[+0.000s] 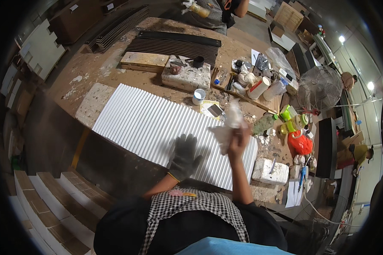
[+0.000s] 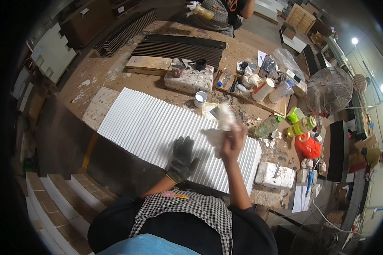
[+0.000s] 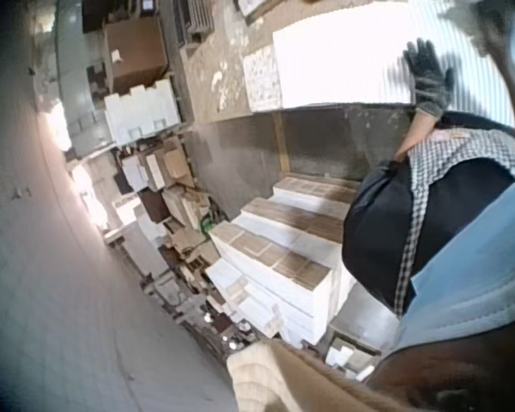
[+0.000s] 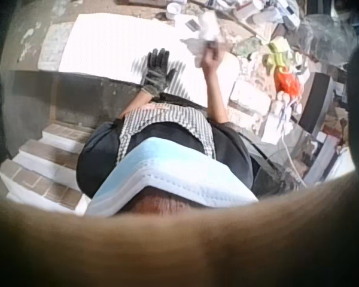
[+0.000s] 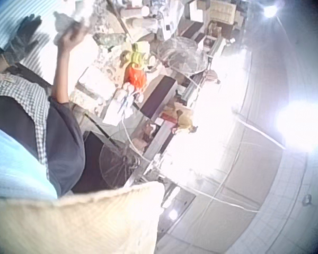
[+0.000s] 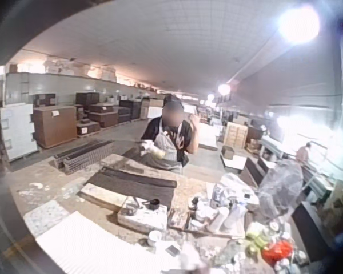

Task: The person wipes a long white corrugated wooden board with a cloth, moving along its length and repeatedly rubbing the surface. The person also uses a small rectangular tool to scrape or smooth the board. The board remains on the workbench throughout the clip.

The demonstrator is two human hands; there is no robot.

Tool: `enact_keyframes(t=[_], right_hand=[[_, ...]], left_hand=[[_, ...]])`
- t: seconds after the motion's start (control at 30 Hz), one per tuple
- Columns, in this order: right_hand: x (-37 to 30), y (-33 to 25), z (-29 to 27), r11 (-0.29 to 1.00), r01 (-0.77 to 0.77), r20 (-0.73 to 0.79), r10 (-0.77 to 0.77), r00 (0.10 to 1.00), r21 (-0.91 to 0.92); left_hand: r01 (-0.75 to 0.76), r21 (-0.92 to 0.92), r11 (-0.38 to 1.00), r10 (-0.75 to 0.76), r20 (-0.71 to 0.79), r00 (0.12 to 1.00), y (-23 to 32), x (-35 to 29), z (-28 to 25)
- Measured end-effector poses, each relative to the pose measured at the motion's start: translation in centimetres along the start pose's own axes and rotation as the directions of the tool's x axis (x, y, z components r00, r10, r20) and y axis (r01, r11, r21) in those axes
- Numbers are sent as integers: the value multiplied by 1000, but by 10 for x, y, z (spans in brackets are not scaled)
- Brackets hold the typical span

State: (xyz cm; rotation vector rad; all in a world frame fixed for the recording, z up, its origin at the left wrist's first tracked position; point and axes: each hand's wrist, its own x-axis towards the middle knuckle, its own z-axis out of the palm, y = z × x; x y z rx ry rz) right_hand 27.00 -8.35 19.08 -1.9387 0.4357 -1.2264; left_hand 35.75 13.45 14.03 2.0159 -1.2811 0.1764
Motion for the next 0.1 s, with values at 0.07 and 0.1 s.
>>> enact_keyframes(t=[0.07,0.1], right_hand=[[-32,42,34,872,-24,439,270,857,-489],[-65,53,44,730,192,600,350,719,-656]], left_hand=[[-29,55,998,31,-38,999,-3,-2,7],[31,78,996,-44,169,985,-8,-7,4]])
